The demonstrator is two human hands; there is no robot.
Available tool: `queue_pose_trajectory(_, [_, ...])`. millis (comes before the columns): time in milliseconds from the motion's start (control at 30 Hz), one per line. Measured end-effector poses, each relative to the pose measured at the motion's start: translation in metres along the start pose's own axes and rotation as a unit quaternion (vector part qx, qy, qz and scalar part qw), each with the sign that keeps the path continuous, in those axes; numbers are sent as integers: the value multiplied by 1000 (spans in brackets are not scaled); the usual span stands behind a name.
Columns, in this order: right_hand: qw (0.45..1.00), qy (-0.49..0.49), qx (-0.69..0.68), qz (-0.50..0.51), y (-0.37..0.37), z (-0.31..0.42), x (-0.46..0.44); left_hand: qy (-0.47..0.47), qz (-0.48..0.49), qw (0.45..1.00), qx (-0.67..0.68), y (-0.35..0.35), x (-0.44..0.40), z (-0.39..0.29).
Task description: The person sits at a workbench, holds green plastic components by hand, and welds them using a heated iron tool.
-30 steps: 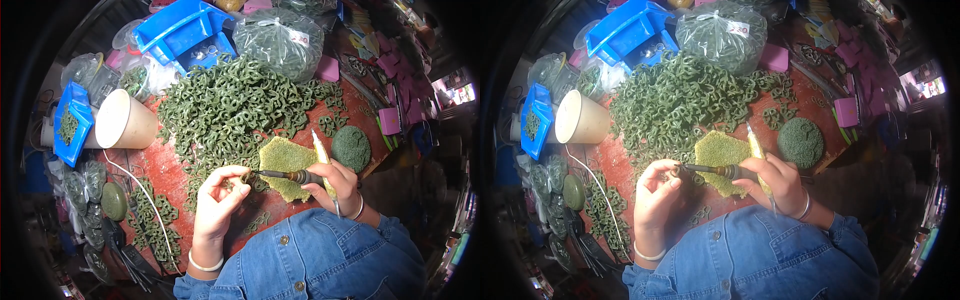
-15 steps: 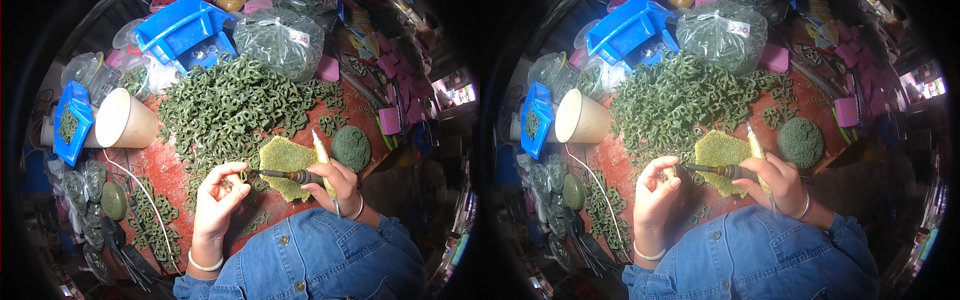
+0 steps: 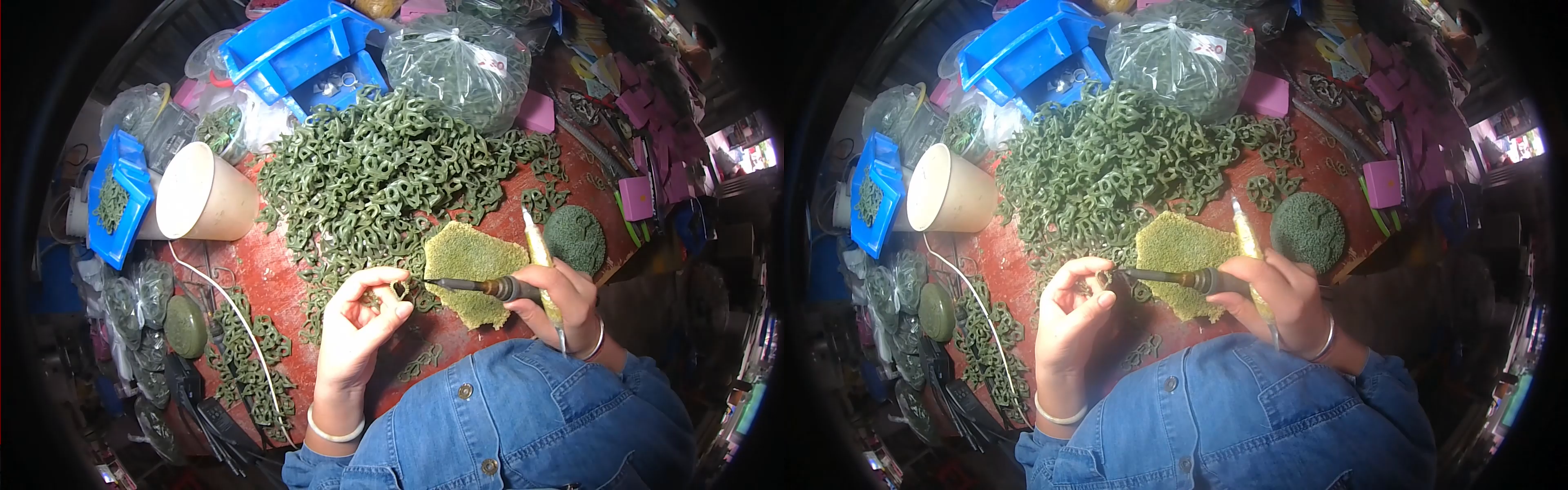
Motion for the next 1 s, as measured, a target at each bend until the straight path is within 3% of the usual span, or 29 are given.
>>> queue_pose_trajectory(233, [996, -8, 82, 17, 21, -4, -2, 6, -5, 1000, 1, -1, 0, 1])
queue_pose_trajectory(300, [988, -17, 136, 71, 24, -4, -4, 2, -4, 1000, -3, 0, 0, 2])
queue_pose_trajectory(833, [989, -32, 134, 62, 20, -9, 1, 5, 4, 1000, -1, 2, -1, 4])
queue_pose_trajectory(1000, [997, -25, 74, 5, 16, -4, -1, 5, 13, 1000, 18, 5, -3, 7])
Point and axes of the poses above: each hand's wrist, its own x-axis away from the middle knuckle, its own y-axis out of the back of the hand, z = x × y, the point moved 2 cm from there along -x, towards the middle knuckle
